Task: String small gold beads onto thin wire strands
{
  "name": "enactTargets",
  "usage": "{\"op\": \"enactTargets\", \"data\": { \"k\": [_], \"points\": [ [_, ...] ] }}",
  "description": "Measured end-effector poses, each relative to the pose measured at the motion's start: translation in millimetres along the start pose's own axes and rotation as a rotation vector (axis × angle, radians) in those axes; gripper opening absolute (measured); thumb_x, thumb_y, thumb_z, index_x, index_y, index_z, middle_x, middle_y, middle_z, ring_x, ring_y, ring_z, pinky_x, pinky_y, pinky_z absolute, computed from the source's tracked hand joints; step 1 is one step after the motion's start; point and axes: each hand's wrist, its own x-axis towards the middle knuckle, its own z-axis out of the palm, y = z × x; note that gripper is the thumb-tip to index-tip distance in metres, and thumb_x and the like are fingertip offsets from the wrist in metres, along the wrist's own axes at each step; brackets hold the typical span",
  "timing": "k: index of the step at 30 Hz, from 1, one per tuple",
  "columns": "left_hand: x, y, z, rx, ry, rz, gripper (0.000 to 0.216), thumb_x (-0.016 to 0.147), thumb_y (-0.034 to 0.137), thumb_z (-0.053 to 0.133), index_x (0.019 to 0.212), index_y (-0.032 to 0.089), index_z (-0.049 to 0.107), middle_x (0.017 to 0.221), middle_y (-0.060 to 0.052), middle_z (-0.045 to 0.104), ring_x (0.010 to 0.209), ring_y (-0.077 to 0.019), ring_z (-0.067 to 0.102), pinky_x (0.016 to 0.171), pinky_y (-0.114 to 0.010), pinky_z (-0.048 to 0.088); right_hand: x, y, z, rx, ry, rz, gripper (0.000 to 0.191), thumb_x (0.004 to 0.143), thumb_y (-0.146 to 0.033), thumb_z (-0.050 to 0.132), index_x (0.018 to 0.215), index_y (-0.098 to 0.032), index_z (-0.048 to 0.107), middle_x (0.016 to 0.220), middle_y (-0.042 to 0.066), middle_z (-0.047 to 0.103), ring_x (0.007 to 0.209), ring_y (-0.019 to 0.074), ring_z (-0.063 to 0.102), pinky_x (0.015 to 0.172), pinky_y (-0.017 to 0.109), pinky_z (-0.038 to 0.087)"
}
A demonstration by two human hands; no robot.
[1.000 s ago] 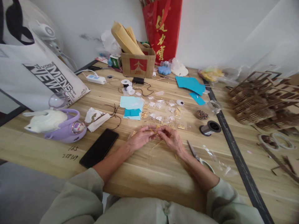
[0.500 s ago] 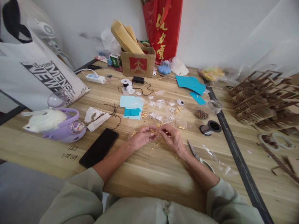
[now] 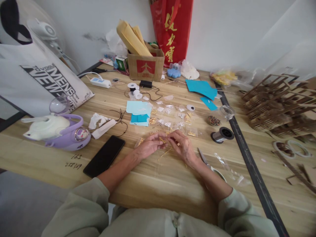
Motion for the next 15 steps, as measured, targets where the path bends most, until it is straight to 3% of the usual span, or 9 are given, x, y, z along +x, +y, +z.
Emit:
{"op": "enactTargets", "data": {
  "k": [6,15],
  "points": [
    [0.4,-1.5,0.9,0.003,-0.007,-0.015,0.026,0.07,0.007,0.071,0.095,0.012,0.068,0.086,-0.007,0.069,0.078,-0.0151,0.064,0.073,-0.027,0.047,-1.2,-1.3,0.0,-0.105,-0.042,-0.033,0.024,0.095,-0.03,0.045,0.099,-0.02,0.067,0.085,0.008,0.059,0.074,0.0175,0.059,0.066,0.028,0.046],
    [1.5,-2.3,-2.6,-0.021,-0.018,-0.037,0.03,0.07,0.006,0.07,0.1,0.011,0.068,0.089,-0.009,0.069,0.081,-0.0162,0.065,0.076,-0.028,0.048,-1.8,2.9,3.1,0.012,-0.025,-0.004,0.024,0.092,-0.032,0.051,0.107,-0.022,0.066,0.082,0.006,0.06,0.069,0.0164,0.058,0.062,0.029,0.048]
  ]
}}
